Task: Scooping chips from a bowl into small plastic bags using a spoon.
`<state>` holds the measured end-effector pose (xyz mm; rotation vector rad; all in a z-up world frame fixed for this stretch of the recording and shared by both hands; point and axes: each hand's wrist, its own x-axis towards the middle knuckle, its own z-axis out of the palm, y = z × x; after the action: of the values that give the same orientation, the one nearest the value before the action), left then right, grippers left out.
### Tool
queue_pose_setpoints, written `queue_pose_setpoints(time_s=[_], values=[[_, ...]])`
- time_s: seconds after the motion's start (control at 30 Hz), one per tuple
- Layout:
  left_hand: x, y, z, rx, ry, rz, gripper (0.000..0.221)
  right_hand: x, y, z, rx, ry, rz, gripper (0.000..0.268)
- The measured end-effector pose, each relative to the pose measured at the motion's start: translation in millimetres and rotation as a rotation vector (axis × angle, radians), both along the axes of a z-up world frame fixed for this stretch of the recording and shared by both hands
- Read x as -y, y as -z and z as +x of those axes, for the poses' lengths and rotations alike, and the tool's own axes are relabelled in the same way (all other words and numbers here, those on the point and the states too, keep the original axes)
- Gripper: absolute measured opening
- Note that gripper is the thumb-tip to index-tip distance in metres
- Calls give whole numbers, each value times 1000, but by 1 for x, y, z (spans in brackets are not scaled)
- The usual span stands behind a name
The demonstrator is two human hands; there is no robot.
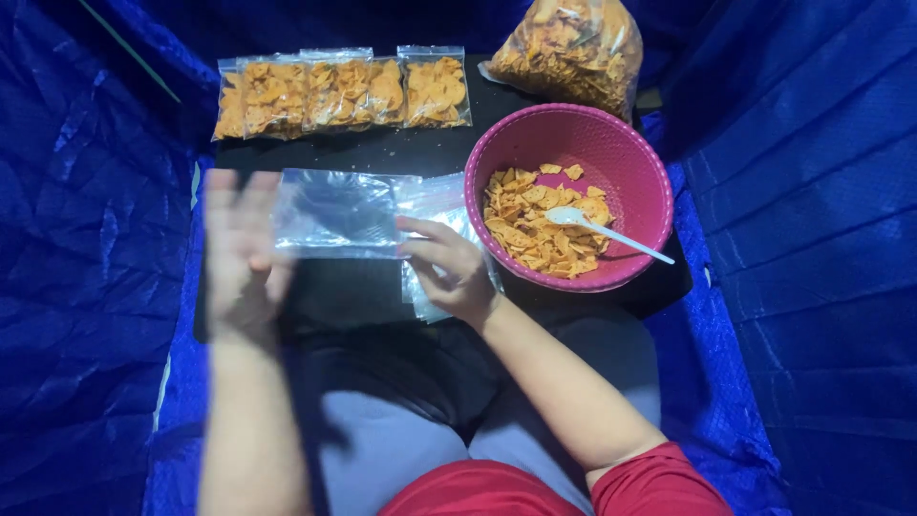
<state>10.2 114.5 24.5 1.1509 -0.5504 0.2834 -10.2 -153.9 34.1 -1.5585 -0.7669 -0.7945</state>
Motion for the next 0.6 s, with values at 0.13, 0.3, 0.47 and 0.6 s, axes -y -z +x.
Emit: queue_pose_setpoints(time_s=[0.13, 0.3, 0.47, 0.6], values=[[7, -79, -24, -5, -279, 574, 136, -4, -14, -4, 112, 14, -68, 13], [53, -110, -20, 263, -219, 1385, 141, 2, -7, -8, 115, 29, -343, 21], [70, -96, 7, 172, -96, 1480, 146, -3, -5, -6, 160, 36, -308, 18], [72, -88, 20, 35, -26, 1497, 141, -5, -11, -6, 182, 56, -240, 17]])
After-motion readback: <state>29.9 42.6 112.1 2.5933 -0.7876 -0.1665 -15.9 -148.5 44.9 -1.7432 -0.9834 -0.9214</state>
